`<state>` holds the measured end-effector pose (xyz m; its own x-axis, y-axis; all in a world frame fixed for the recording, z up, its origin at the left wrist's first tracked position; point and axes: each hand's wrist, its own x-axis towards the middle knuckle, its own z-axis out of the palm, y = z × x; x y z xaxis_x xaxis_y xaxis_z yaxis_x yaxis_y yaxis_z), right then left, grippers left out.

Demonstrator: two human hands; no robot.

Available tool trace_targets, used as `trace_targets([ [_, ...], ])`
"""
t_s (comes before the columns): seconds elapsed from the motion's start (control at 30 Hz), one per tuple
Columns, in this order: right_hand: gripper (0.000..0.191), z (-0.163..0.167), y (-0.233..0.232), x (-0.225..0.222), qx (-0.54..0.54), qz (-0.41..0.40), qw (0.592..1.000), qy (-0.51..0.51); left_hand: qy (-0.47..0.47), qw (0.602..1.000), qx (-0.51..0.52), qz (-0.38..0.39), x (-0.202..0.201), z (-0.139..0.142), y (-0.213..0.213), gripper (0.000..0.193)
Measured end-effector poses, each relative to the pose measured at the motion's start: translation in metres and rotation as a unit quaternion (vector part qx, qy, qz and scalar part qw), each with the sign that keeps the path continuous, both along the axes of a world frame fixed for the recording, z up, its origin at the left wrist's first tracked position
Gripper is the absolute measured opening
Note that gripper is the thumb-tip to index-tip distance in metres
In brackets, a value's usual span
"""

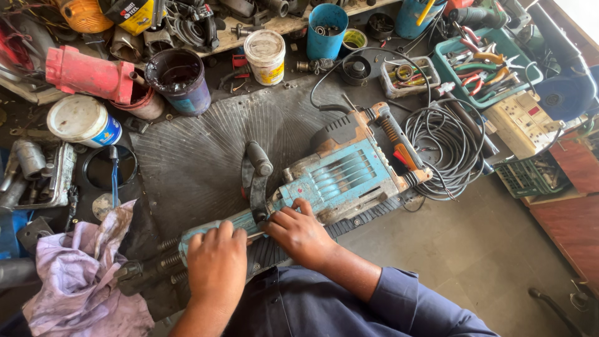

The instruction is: The person works on a teal demolition hammer lying on a cluttered workbench. They pick up hex keys and a metal rod, insert them into the tool's housing, and turn them repeatedly to loosen and adjust screws and components on the machine's body.

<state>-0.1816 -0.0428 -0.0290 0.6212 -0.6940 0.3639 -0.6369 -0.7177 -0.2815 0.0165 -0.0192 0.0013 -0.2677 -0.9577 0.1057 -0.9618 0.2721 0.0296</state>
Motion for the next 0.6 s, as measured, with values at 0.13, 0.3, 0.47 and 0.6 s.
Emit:
trace_targets([
  [0.13,0.021,-0.007,-0.001,-0.005,-0.002,0.01,1.0,-0.01,0.003,1.0,0.029,-0.002,-0.002,-0.002,0.001,0.011],
  [0.3,0.028,-0.005,0.002,-0.012,-0.046,-0.023,0.998,-0.047,0.077,0.996,-0.009,-0.046,-0.002,-0.002,-0.001,0.023],
  [0.47,0.034,0.002,-0.006,-0.025,-0.045,-0.077,0.995,-0.052,0.126,0.991,-0.006,-0.044,-0.002,-0.004,-0.003,0.018],
  [0.6,0.026,0.001,-0.01,-0.028,-0.04,-0.058,0.996,-0.063,0.098,0.995,-0.005,-0.017,-0.001,-0.008,-0.002,0.019],
])
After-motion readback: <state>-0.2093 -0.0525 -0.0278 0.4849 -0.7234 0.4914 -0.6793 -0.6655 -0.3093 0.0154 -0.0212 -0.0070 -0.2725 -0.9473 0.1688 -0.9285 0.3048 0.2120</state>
